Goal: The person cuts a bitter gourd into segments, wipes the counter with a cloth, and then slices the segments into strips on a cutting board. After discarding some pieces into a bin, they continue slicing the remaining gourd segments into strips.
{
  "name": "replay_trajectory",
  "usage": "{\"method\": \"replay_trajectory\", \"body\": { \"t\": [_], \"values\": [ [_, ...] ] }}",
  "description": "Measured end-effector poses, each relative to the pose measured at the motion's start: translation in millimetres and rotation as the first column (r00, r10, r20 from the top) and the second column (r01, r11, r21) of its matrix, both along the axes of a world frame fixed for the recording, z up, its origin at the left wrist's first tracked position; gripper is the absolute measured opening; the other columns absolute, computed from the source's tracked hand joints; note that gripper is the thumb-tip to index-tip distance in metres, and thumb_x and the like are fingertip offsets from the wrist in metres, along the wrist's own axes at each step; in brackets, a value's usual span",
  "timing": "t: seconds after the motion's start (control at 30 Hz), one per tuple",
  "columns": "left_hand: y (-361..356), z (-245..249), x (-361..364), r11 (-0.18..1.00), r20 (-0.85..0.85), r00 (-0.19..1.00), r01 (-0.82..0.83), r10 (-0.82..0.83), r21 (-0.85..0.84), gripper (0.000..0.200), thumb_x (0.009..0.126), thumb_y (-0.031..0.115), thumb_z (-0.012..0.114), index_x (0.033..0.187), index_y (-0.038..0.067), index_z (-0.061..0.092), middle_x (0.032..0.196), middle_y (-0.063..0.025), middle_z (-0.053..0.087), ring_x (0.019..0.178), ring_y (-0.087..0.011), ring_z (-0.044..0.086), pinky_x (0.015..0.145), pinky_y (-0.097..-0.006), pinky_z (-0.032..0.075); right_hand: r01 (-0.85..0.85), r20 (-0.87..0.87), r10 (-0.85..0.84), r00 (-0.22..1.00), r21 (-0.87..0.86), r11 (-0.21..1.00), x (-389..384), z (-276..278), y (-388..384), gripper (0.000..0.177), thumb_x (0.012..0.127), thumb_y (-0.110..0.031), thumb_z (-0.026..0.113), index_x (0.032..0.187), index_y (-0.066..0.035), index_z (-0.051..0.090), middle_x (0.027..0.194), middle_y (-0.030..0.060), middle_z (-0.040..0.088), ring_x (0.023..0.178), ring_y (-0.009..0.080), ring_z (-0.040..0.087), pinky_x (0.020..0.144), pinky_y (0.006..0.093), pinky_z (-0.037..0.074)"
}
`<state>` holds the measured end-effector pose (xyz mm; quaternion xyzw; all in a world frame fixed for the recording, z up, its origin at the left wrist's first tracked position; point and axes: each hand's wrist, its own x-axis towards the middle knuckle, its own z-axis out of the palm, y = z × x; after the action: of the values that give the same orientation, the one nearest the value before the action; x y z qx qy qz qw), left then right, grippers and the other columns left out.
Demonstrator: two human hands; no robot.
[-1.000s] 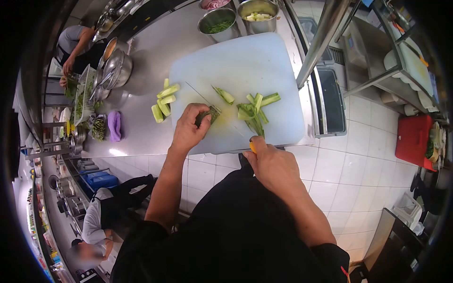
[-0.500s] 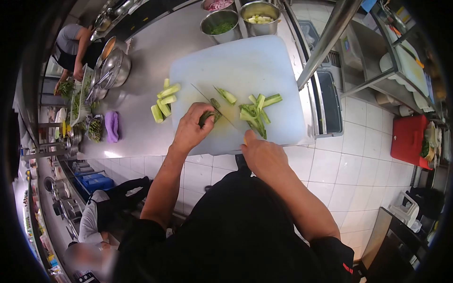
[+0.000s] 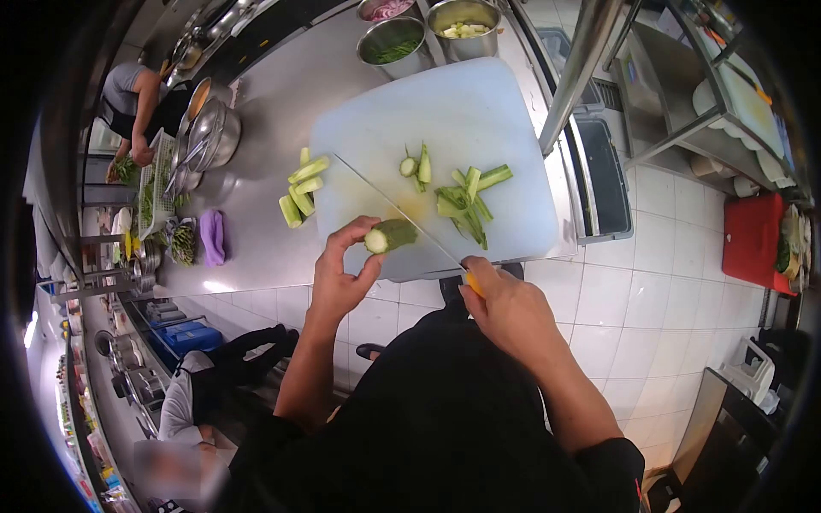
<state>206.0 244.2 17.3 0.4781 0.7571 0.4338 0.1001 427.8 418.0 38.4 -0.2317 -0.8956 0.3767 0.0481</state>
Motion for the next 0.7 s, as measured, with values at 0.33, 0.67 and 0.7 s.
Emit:
{"method": "replay_trajectory", "body": {
  "t": [0.33,0.67,0.7],
  "values": [
    [11,8,17,0.997,-0.214,0.977,-0.022,0.005,-0.076,0.039,0.081,0.0,0.083,0.115,0.008,0.066,0.124,-0.0141,0.063,0.106,-0.032,0.067,0.087,-0.0407,0.057,-0.002,-0.11,0.006,0.994,0.039,0.999,-2,-16,-3,0.027,0.099,-0.026,0.068,0.117,-0.008,0.059,0.078,0.0129,0.071,0.065,0.0343,0.07,0.056,0.0456,0.054],
    [6,-3,19,0.991,-0.361,0.931,-0.088,0.046,-0.101,0.039,0.077,-0.005,0.081,0.112,0.004,0.069,0.117,-0.0134,0.07,0.108,-0.0352,0.065,0.09,-0.0436,0.054,-0.072,-0.265,0.089,0.96,0.071,0.995,-30,-12,-17,0.032,0.098,-0.026,0.069,0.123,-0.008,0.06,0.072,0.0096,0.066,0.059,0.0283,0.069,0.048,0.0406,0.052],
    [6,-4,20,0.991,-0.358,0.932,-0.094,0.054,-0.094,0.039,0.077,-0.006,0.081,0.113,0.004,0.069,0.117,-0.0131,0.07,0.108,-0.0353,0.065,0.09,-0.0437,0.054,-0.067,-0.269,0.081,0.96,0.063,0.996,-31,-14,-19,0.033,0.098,-0.026,0.069,0.124,-0.007,0.059,0.072,0.0101,0.066,0.058,0.0285,0.069,0.048,0.0406,0.052]
  ]
}}
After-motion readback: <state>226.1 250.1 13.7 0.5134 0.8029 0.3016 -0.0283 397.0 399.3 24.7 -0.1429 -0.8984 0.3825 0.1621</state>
